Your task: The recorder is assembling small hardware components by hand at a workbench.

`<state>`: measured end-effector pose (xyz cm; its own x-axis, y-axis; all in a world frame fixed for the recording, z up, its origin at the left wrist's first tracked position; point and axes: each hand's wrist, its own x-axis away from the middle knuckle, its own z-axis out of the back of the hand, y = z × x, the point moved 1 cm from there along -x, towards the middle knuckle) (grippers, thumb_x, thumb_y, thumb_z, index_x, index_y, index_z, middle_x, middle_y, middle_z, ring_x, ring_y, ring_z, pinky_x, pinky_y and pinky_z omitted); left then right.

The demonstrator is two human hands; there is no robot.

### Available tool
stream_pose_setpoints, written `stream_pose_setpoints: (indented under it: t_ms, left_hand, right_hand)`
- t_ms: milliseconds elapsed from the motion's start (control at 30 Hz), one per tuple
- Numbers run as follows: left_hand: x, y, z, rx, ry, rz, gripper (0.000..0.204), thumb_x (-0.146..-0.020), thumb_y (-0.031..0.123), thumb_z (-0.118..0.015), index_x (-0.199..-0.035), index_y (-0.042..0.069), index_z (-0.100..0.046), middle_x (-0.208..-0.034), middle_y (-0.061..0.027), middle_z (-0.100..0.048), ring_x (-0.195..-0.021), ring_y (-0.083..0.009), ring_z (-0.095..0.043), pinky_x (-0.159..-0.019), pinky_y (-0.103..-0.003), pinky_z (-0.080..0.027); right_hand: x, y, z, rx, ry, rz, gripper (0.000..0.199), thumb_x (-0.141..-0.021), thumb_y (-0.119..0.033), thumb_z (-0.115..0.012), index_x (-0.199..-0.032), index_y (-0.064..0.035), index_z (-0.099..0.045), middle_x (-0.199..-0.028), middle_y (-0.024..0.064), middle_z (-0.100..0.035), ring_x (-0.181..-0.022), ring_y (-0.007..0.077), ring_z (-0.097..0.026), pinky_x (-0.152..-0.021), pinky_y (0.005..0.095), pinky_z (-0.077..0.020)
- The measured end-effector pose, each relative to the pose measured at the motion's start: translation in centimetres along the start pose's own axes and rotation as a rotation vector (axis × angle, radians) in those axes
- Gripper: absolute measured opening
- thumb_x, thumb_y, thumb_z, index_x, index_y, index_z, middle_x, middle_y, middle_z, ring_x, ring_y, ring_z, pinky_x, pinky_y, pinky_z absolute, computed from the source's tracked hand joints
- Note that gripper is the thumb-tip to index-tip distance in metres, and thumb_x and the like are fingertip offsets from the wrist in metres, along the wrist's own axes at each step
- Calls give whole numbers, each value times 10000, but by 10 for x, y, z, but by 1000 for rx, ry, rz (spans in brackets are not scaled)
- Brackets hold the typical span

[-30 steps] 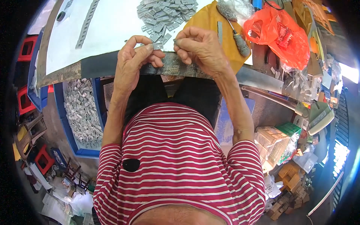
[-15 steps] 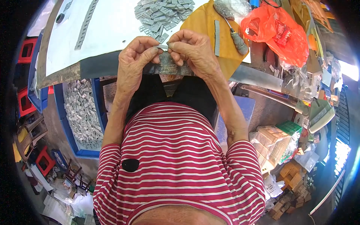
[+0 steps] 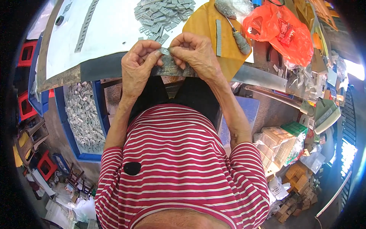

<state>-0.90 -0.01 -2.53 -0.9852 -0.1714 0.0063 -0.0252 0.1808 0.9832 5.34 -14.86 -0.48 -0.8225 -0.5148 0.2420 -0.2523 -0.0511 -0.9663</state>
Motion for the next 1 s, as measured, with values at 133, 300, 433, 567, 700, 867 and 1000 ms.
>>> stream_pose_setpoints:
  t_ms: [133, 300, 433, 567, 700, 867, 1000]
  left_hand:
    - [1, 2, 0, -7, 26, 10, 169, -801, -9, -545, -967, -36, -567, -794, -51, -596, -627, -54, -550, -566, -178, -448]
    - [2, 0, 1, -26, -2, 31, 182, -799, -3, -548, -976, -37, -572, -800, -58, -602, -634, -58, -562, -569, -179, -453]
    - [3, -2, 1, -48, -32, 15, 184, -800, 7, -551, -977, -35, -573, -788, -59, -604, -633, -62, -568, -565, -182, -457]
    - [4, 0, 2, -75, -49, 12, 181, -801, 11, -552, -975, -35, -572, -774, -58, -604, -632, -66, -569, -568, -182, -461]
    - [3, 0, 3, -56, -60, 31, 177, -803, 16, -550, -971, -34, -572, -759, -50, -602, -632, -67, -570, -573, -184, -465]
    - [4, 1, 3, -45, -75, 41, 180, -805, 16, -547, -977, -34, -567, -749, -43, -598, -636, -66, -569, -578, -182, -466]
    - [3, 2, 4, -40, -95, 75, 171, -805, 12, -545, -969, -35, -565, -738, -38, -593, -632, -67, -567, -574, -179, -464]
  right_hand:
    - [1, 1, 0, -46, -6, -11, 90, -759, -15, -611, -828, 20, -564, -638, 23, -548, -516, 65, -509, -430, 176, -387]
    - [1, 4, 1, -69, -12, -48, 93, -751, -20, -619, -819, 12, -564, -629, 17, -549, -510, 59, -510, -426, 169, -387]
    - [0, 8, 4, -17, -33, -63, 93, -750, -23, -623, -817, 7, -566, -622, 12, -548, -506, 55, -509, -421, 167, -386]
    - [1, 8, 4, -16, -36, -68, 93, -750, -31, -625, -816, 4, -570, -621, 9, -548, -504, 54, -509, -420, 166, -386]
    - [3, 7, 2, -3, -27, -70, 101, -752, -39, -626, -826, 5, -574, -619, 8, -546, -504, 55, -507, -425, 165, -387]
    - [3, 8, 2, -5, -46, -80, 106, -753, -39, -623, -836, 7, -577, -621, 8, -544, -507, 53, -502, -426, 165, -385]
    - [3, 10, 5, -19, -81, -90, 110, -753, -41, -626, -838, 9, -577, -623, 8, -542, -503, 49, -492, -418, 165, -373]
